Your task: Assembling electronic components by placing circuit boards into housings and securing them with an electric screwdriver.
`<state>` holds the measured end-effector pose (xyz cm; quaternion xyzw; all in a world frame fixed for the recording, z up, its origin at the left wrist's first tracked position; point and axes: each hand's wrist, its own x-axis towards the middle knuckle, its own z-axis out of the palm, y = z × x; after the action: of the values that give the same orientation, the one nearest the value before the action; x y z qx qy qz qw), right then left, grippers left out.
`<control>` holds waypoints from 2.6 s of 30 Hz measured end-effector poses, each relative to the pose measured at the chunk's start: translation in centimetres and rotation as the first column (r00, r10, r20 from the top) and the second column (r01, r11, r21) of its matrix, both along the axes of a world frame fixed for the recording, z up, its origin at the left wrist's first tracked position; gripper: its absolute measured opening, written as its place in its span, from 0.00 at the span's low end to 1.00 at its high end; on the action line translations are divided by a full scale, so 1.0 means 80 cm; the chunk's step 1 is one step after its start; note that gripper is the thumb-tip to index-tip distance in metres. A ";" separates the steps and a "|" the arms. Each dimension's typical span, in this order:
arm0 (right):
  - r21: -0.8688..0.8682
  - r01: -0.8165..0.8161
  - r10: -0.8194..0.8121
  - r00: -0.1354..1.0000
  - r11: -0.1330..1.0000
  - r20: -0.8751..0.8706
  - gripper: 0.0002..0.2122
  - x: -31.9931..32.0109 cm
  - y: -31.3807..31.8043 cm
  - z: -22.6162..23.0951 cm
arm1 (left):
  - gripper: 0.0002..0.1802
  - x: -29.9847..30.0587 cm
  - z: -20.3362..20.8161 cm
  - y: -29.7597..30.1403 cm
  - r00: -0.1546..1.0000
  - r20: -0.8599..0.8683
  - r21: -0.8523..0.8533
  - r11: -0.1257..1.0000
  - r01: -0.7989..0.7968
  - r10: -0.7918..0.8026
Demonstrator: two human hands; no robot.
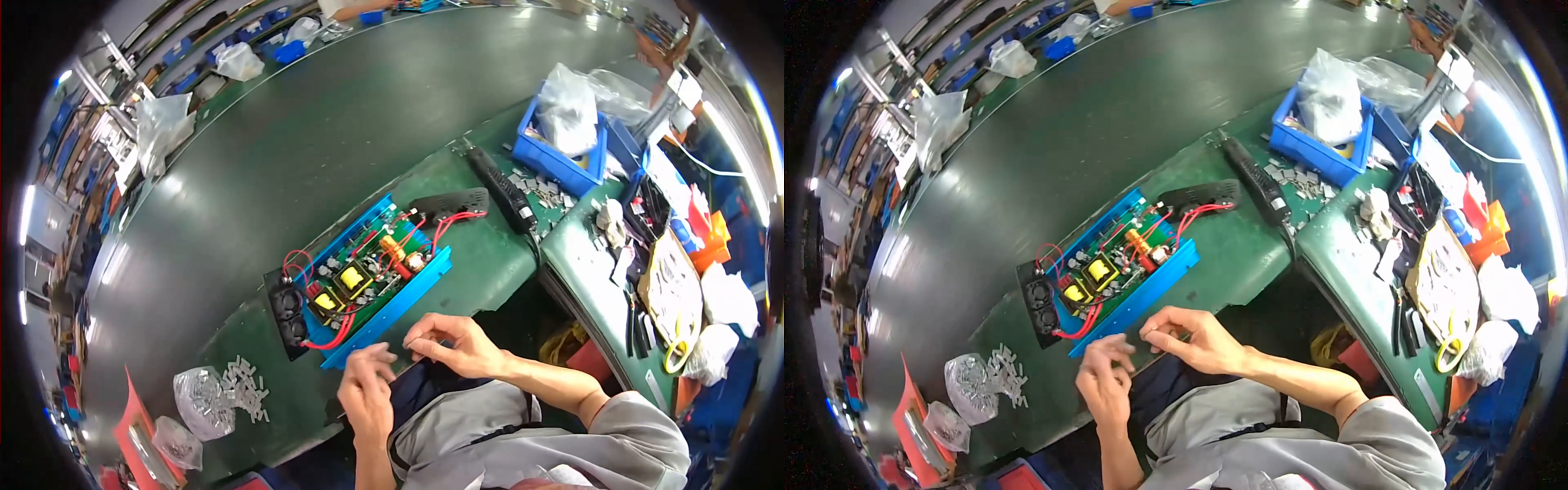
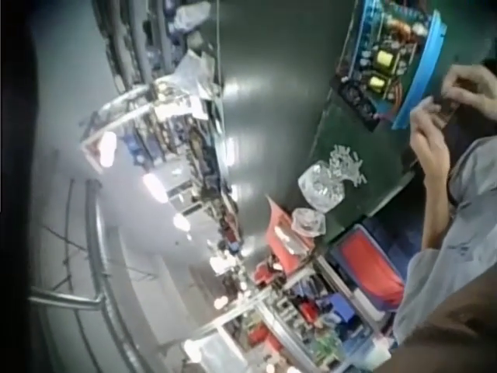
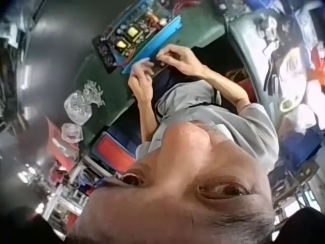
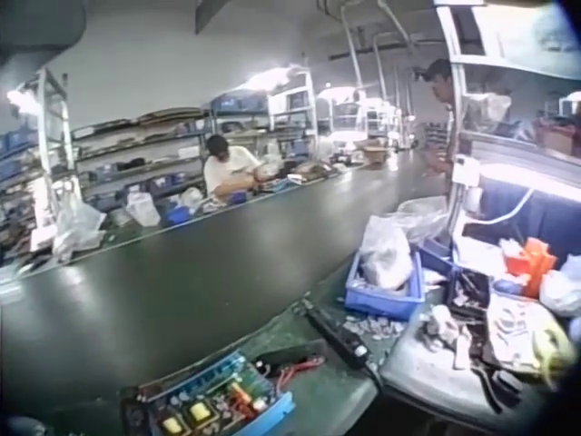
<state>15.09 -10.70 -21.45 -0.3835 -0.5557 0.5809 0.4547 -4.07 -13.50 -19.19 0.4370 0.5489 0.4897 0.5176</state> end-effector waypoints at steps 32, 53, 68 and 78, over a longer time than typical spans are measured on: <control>-0.049 0.149 -0.145 0.987 0.988 0.074 0.07 0.030 0.002 -0.011 | 0.10 0.019 0.008 0.023 0.998 0.060 0.047 0.999 0.019 -0.022; 0.677 0.407 -0.770 0.116 0.613 0.627 0.28 0.202 0.116 -0.038 | 0.05 -0.008 0.002 0.058 0.805 -0.555 0.441 0.894 0.073 0.209; -0.604 0.291 -0.337 0.941 0.742 0.040 0.25 0.150 -0.118 -0.066 | 0.05 -0.019 -0.027 0.113 0.772 -0.606 0.477 0.864 0.162 0.190; -0.210 0.310 -0.247 0.928 0.927 0.280 0.25 0.111 -0.169 -0.084 | 0.09 -0.016 -0.013 0.100 0.706 -0.683 0.423 0.890 0.173 0.187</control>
<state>23.95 -24.20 -28.21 -0.5828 -0.4699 0.5227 0.4077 -5.37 -5.50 -20.26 0.6975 0.5755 0.4008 0.1472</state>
